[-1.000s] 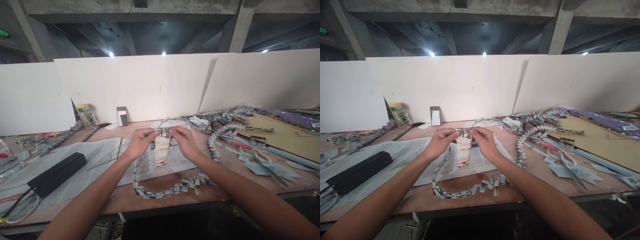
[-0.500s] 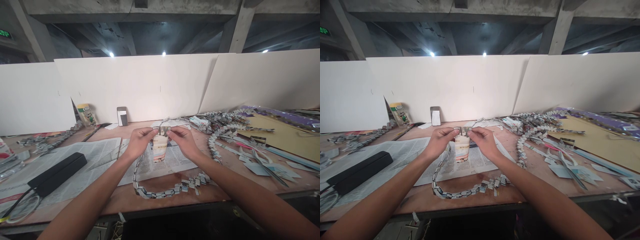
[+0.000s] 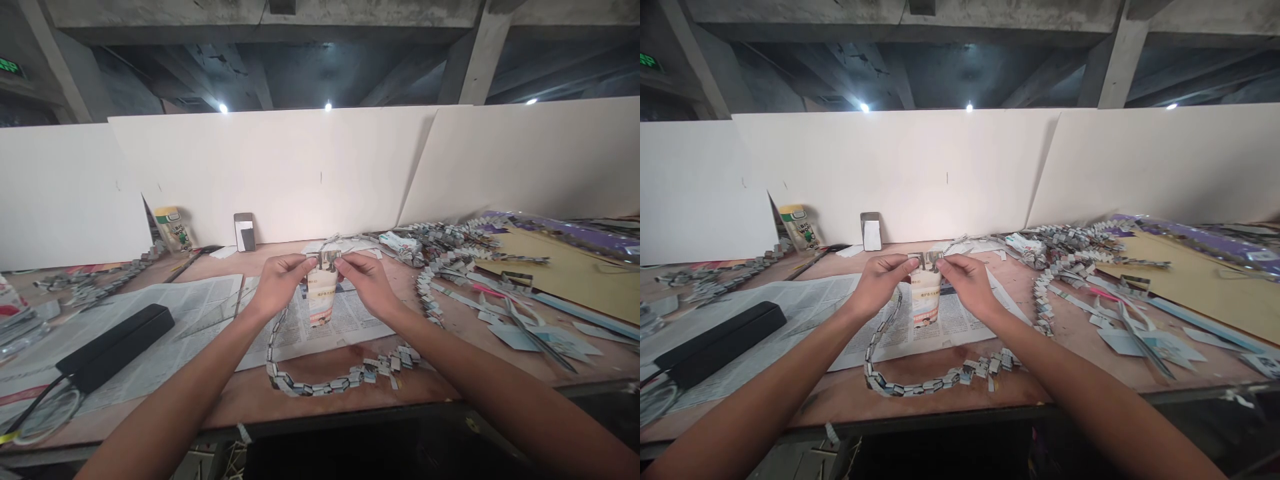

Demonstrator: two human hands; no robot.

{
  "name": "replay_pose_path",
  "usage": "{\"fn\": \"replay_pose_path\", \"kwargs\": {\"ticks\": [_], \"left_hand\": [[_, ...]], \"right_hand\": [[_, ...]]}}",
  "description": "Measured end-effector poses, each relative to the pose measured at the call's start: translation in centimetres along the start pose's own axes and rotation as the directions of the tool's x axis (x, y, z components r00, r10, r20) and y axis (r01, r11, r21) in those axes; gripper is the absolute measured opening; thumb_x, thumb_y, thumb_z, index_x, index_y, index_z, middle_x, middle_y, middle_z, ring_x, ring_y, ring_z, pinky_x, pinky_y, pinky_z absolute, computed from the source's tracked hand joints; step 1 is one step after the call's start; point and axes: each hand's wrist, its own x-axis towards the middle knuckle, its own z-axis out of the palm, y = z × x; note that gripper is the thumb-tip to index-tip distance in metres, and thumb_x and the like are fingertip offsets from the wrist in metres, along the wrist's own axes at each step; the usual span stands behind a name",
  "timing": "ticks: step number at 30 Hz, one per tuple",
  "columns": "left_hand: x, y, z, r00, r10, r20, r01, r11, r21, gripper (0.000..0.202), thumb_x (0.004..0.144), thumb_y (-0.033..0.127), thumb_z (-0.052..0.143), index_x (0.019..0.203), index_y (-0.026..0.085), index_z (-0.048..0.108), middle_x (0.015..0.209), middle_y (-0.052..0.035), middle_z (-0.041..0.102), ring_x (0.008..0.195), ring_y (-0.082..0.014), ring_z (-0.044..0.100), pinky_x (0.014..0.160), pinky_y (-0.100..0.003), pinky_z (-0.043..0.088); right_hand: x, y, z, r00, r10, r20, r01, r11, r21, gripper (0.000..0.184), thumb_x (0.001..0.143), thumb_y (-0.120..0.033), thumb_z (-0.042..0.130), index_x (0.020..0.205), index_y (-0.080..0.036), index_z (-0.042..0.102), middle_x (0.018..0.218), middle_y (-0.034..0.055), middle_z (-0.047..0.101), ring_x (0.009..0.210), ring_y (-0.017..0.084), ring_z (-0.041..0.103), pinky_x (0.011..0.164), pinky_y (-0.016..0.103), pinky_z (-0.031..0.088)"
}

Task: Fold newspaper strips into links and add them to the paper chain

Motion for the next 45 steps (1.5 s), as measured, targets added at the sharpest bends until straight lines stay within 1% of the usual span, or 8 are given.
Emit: {"fn": "replay_pose_path", "kwargs": {"ticks": [13,19,25,30,36,41,43,45], "left_hand": [[-0.09,0.07,0.04,1.0,-0.013,0.007,0.013,1.0,-0.012,0.028,0.077,0.042,0.06,0.069,0.016,0.067,0.062,-0.0002,0.057,0.061,-0.0129,0.051,0.057,-0.025,0.043],[-0.07,0.05,0.07,1.0,-0.03,0.005,0.03,0.997,-0.065,0.028,0.076,0.043,0.061,0.068,0.016,0.067,0.062,0.0007,0.055,0.063,-0.0121,0.05,0.059,-0.024,0.045],[-0.04,0.37,0.06,0.997,-0.077,0.002,0.077,0.988,-0.132,0.028,0.075,0.043,0.063,0.075,0.016,0.07,0.072,-0.0018,0.063,0.07,-0.0136,0.054,0.062,-0.024,0.048],[-0.14,0.3,0.0,0.995,-0.096,0.037,0.101,0.974,-0.203,0.03,0.076,0.043,0.063,0.083,0.015,0.071,0.08,-0.0049,0.065,0.077,-0.0162,0.057,0.064,-0.027,0.05],[-0.05,0.04,0.02,0.995,-0.093,0.03,0.098,0.969,-0.225,0.031,0.075,0.044,0.064,0.082,0.014,0.07,0.08,-0.0051,0.065,0.078,-0.0169,0.057,0.065,-0.029,0.05],[-0.08,0.18,0.09,0.994,-0.111,0.025,0.114,0.968,-0.222,0.032,0.074,0.046,0.064,0.082,0.015,0.071,0.08,-0.0047,0.065,0.077,-0.0165,0.058,0.065,-0.028,0.051],[-0.16,0.23,0.1,0.993,-0.116,0.037,0.121,0.968,-0.218,0.032,0.073,0.046,0.065,0.083,0.015,0.071,0.081,-0.0049,0.066,0.078,-0.0165,0.058,0.066,-0.029,0.052],[-0.24,0.2,0.13,0.989,-0.13,0.072,0.141,0.974,-0.178,0.031,0.071,0.044,0.067,0.082,0.015,0.071,0.082,-0.0051,0.067,0.077,-0.0163,0.059,0.067,-0.029,0.052]], "right_hand": [[0.02,-0.07,0.03,1.0,0.028,0.013,-0.028,0.999,0.036,0.021,0.076,-0.036,0.063,0.067,-0.018,0.065,0.063,-0.0006,0.059,0.063,0.013,0.054,0.062,0.027,0.045],[-0.04,-0.12,-0.03,0.998,0.035,0.046,-0.036,0.999,0.018,0.026,0.076,-0.04,0.062,0.066,-0.017,0.065,0.064,0.0001,0.059,0.065,0.014,0.054,0.064,0.028,0.045],[-0.12,-0.17,0.07,0.994,0.047,0.099,-0.05,0.998,0.028,0.025,0.077,-0.04,0.061,0.07,-0.016,0.066,0.066,0.001,0.06,0.066,0.014,0.053,0.064,0.028,0.046],[-0.17,-0.23,0.11,0.994,0.063,0.092,-0.067,0.997,0.046,0.023,0.076,-0.038,0.063,0.069,-0.017,0.067,0.069,0.0013,0.062,0.068,0.015,0.055,0.065,0.028,0.045],[-0.19,-0.27,0.09,0.987,0.085,0.135,-0.09,0.995,0.03,0.022,0.075,-0.038,0.064,0.072,-0.017,0.07,0.071,0.0014,0.065,0.068,0.015,0.056,0.066,0.029,0.045],[-0.2,-0.13,0.14,0.991,0.1,0.091,-0.099,0.995,-0.018,0.024,0.074,-0.04,0.064,0.069,-0.017,0.068,0.067,0.0012,0.064,0.065,0.015,0.054,0.064,0.029,0.044],[-0.18,-0.08,0.14,0.992,0.102,0.069,-0.101,0.995,-0.022,0.023,0.073,-0.04,0.064,0.068,-0.018,0.068,0.068,0.0012,0.064,0.065,0.015,0.054,0.063,0.029,0.044],[-0.12,-0.03,0.1,0.995,0.09,0.037,-0.088,0.995,-0.039,0.022,0.073,-0.04,0.064,0.067,-0.018,0.068,0.067,0.001,0.063,0.065,0.015,0.054,0.062,0.028,0.043]]}}
